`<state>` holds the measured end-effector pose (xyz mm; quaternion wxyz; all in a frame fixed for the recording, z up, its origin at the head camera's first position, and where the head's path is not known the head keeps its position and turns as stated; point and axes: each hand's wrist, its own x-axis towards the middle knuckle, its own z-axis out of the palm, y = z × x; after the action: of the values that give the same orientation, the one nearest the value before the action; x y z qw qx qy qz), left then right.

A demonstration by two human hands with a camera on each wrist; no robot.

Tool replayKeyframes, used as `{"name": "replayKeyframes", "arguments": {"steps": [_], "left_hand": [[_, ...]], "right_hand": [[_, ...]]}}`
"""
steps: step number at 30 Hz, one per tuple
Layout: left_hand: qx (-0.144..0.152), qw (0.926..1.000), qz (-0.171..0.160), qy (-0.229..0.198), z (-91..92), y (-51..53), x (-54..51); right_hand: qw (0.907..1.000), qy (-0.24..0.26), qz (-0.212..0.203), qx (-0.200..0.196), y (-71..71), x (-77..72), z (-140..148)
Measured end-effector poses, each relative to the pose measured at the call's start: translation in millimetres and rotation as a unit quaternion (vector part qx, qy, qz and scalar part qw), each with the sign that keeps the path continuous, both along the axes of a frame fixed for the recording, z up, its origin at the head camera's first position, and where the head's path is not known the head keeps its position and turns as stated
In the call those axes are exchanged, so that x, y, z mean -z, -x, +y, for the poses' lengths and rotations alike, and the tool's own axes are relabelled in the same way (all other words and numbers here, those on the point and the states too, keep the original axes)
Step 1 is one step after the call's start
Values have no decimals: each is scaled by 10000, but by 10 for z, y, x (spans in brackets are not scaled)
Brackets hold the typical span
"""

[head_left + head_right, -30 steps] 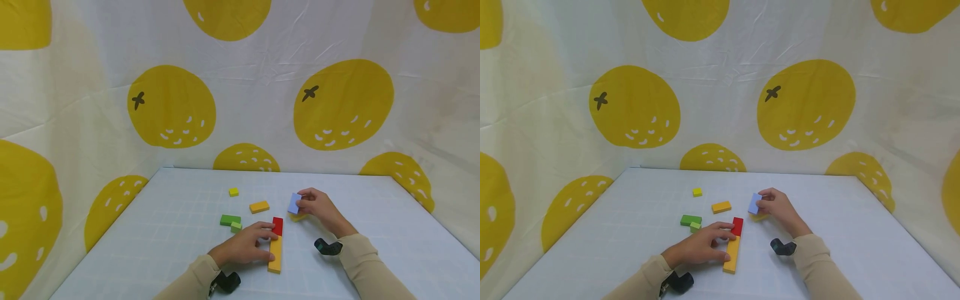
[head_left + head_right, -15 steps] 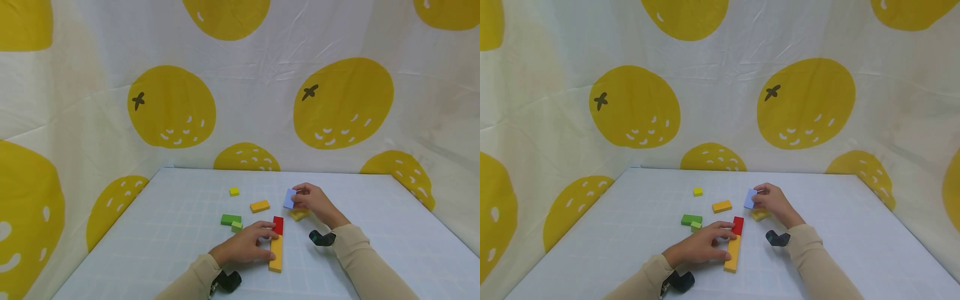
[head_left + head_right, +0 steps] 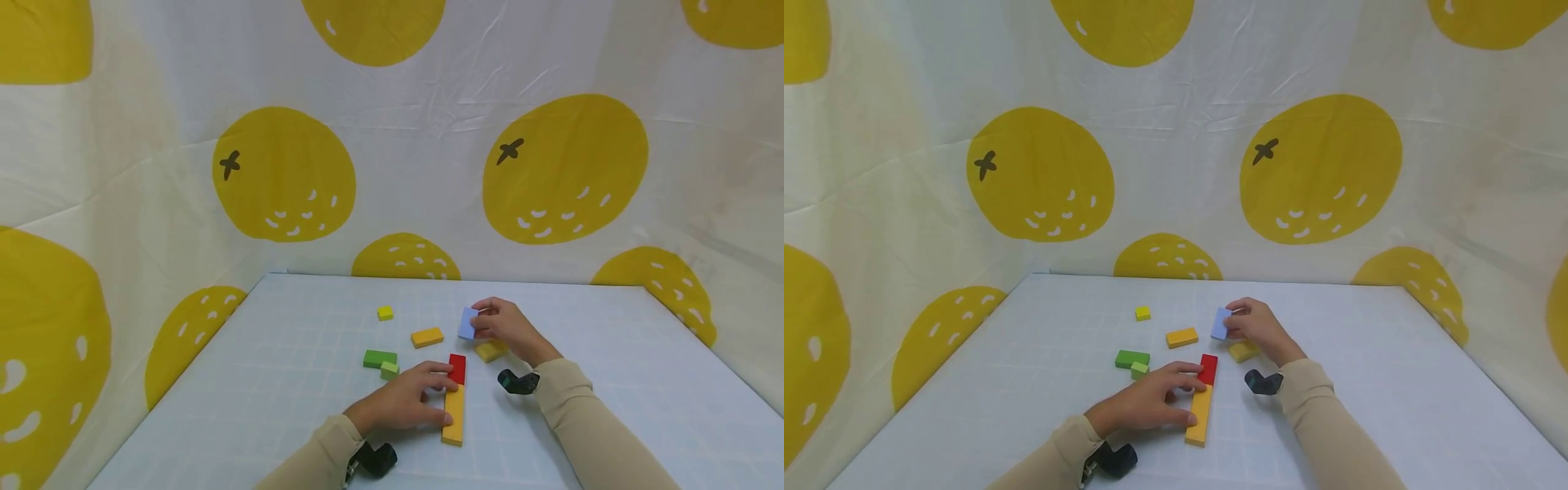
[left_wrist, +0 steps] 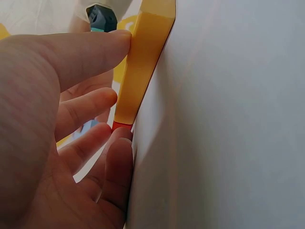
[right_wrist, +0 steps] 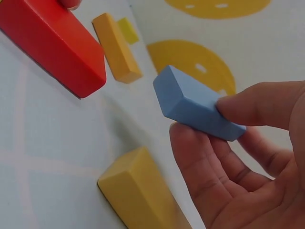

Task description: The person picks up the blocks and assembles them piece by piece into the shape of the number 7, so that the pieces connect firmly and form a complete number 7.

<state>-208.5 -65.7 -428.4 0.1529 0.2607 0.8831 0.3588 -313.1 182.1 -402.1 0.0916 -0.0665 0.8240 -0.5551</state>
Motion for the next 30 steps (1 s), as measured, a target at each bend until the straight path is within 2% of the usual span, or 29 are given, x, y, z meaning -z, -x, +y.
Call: {"name": "replayKeyframes", "arguments": {"steps": [10,18,30], "left_hand": [[27,10000,77,25,4,24,37],[48,9999,122,83,-4,30,36],[86,9999,109,21,-5,43,64]], "right_hand": [[9987,-461,-115,-187,63,35,-33],[9977,-480,-97,-465,88,55,-72],[9968,-536,-37,-599,65,77,-82]]}}
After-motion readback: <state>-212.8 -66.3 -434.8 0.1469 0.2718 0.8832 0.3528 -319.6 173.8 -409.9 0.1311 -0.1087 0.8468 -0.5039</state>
